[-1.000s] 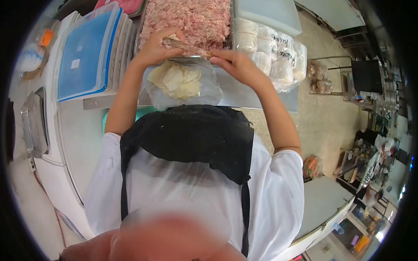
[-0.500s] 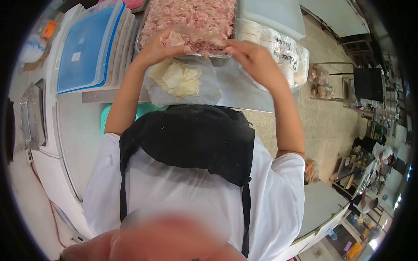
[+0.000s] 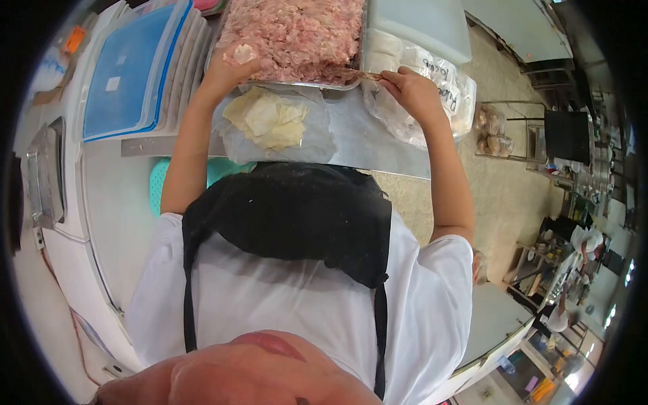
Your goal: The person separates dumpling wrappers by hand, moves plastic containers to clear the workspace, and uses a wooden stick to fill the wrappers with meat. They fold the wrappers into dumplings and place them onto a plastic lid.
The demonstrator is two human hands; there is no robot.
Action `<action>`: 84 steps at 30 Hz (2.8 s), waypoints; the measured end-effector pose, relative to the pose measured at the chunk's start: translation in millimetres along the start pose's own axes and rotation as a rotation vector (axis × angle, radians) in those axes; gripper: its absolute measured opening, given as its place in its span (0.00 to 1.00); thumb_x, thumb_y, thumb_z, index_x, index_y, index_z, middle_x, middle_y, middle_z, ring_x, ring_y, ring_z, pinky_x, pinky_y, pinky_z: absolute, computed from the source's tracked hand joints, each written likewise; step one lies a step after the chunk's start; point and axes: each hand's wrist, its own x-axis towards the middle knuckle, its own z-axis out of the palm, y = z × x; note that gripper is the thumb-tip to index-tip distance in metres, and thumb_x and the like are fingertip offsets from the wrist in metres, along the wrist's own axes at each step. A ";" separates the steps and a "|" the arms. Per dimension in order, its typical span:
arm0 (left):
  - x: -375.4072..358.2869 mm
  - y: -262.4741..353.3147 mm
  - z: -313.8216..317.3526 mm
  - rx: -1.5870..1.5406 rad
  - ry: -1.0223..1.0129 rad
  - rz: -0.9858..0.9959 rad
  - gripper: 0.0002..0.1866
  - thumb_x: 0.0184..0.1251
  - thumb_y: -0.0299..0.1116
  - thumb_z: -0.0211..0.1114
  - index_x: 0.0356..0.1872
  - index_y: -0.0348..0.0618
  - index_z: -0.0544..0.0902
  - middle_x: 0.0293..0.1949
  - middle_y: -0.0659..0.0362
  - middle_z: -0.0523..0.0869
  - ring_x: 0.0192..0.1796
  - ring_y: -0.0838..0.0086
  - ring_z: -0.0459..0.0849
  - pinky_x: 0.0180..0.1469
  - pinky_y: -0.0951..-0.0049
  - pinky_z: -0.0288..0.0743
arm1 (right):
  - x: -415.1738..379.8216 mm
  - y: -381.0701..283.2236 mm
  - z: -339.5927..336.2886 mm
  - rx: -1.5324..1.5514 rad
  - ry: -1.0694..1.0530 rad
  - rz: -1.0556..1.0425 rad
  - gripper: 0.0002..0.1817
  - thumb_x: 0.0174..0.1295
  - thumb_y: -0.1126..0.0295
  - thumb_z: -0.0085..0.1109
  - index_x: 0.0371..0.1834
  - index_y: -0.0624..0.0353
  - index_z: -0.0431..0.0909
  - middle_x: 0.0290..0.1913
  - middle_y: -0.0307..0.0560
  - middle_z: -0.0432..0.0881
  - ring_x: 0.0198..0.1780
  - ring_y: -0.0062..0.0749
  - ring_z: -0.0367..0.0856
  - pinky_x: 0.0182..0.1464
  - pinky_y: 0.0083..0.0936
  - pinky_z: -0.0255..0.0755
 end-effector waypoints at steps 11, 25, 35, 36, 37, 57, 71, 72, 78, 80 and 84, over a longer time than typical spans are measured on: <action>-11.3 -36.9 6.3 -0.091 0.139 0.254 0.21 0.59 0.32 0.73 0.53 0.46 0.78 0.25 0.71 0.77 0.24 0.88 0.71 0.23 0.83 0.62 | 52.0 -46.3 -11.5 -0.071 0.070 -0.222 0.19 0.68 0.52 0.52 0.30 0.55 0.81 0.29 0.47 0.81 0.34 0.47 0.81 0.35 0.38 0.74; -14.7 -23.6 20.0 -0.130 -0.029 0.101 0.22 0.54 0.37 0.77 0.48 0.40 0.81 0.35 0.63 0.84 0.34 0.82 0.80 0.34 0.80 0.74 | 29.8 -40.9 6.8 0.849 -0.299 0.271 0.20 0.69 0.52 0.55 0.46 0.58 0.85 0.26 0.46 0.79 0.29 0.34 0.75 0.37 0.27 0.70; 19.4 -32.9 27.6 0.011 -0.229 0.272 0.34 0.47 0.47 0.81 0.53 0.38 0.80 0.46 0.54 0.84 0.49 0.73 0.80 0.53 0.73 0.74 | 5.4 -53.4 -64.2 0.479 -0.015 0.056 0.15 0.64 0.58 0.61 0.47 0.53 0.85 0.33 0.48 0.81 0.32 0.41 0.79 0.38 0.33 0.71; 20.2 -33.6 29.0 -0.072 -0.281 0.246 0.35 0.46 0.48 0.81 0.53 0.37 0.80 0.45 0.54 0.84 0.49 0.73 0.80 0.53 0.73 0.74 | 3.3 -61.5 -57.3 0.568 0.004 0.010 0.15 0.64 0.59 0.61 0.48 0.54 0.85 0.32 0.49 0.81 0.33 0.39 0.80 0.38 0.32 0.72; 17.0 -19.2 27.4 -0.020 -0.305 0.290 0.36 0.45 0.49 0.81 0.52 0.36 0.81 0.44 0.55 0.83 0.48 0.74 0.80 0.52 0.73 0.74 | 1.1 -71.4 -45.7 0.516 -0.013 -0.069 0.15 0.64 0.59 0.61 0.49 0.55 0.84 0.32 0.50 0.82 0.36 0.39 0.82 0.39 0.31 0.72; -1.6 2.6 14.0 -0.005 -0.060 0.247 0.27 0.53 0.39 0.76 0.52 0.37 0.80 0.38 0.60 0.84 0.45 0.71 0.82 0.51 0.71 0.75 | 1.1 -61.3 -42.8 0.746 -0.007 0.134 0.16 0.66 0.58 0.59 0.49 0.56 0.84 0.44 0.52 0.86 0.43 0.42 0.84 0.48 0.30 0.75; 16.3 7.4 37.2 0.017 -0.078 0.106 0.26 0.52 0.40 0.76 0.49 0.36 0.80 0.34 0.59 0.85 0.31 0.78 0.80 0.34 0.75 0.75 | 15.6 -57.1 14.0 0.215 0.177 -0.064 0.14 0.66 0.55 0.56 0.46 0.50 0.82 0.33 0.50 0.83 0.36 0.49 0.83 0.35 0.40 0.75; 17.0 11.2 37.5 0.049 -0.087 0.140 0.28 0.52 0.42 0.77 0.50 0.35 0.79 0.35 0.58 0.85 0.31 0.77 0.81 0.34 0.75 0.75 | 17.4 -32.8 25.9 0.162 0.081 -0.027 0.15 0.66 0.54 0.56 0.46 0.50 0.82 0.32 0.51 0.83 0.36 0.50 0.82 0.36 0.41 0.75; -12.0 32.1 33.5 0.040 -0.025 0.124 0.27 0.53 0.38 0.75 0.52 0.34 0.80 0.38 0.57 0.84 0.38 0.75 0.82 0.44 0.71 0.77 | -13.1 -17.5 -31.3 0.480 0.095 0.176 0.19 0.66 0.54 0.58 0.50 0.55 0.84 0.42 0.56 0.85 0.41 0.47 0.85 0.45 0.32 0.77; -12.7 40.7 38.0 0.152 -0.007 0.261 0.29 0.53 0.39 0.76 0.53 0.34 0.79 0.42 0.54 0.84 0.44 0.71 0.82 0.51 0.70 0.75 | -19.0 -34.9 -46.8 0.657 0.066 0.110 0.19 0.66 0.55 0.59 0.51 0.57 0.83 0.43 0.56 0.86 0.42 0.44 0.85 0.47 0.31 0.76; -4.2 29.7 44.1 0.259 -0.071 0.423 0.33 0.51 0.44 0.77 0.54 0.33 0.79 0.48 0.49 0.85 0.55 0.65 0.80 0.61 0.67 0.70 | -11.2 -50.5 -38.8 0.658 -0.061 -0.033 0.18 0.67 0.56 0.58 0.51 0.58 0.82 0.44 0.53 0.86 0.43 0.40 0.84 0.48 0.28 0.75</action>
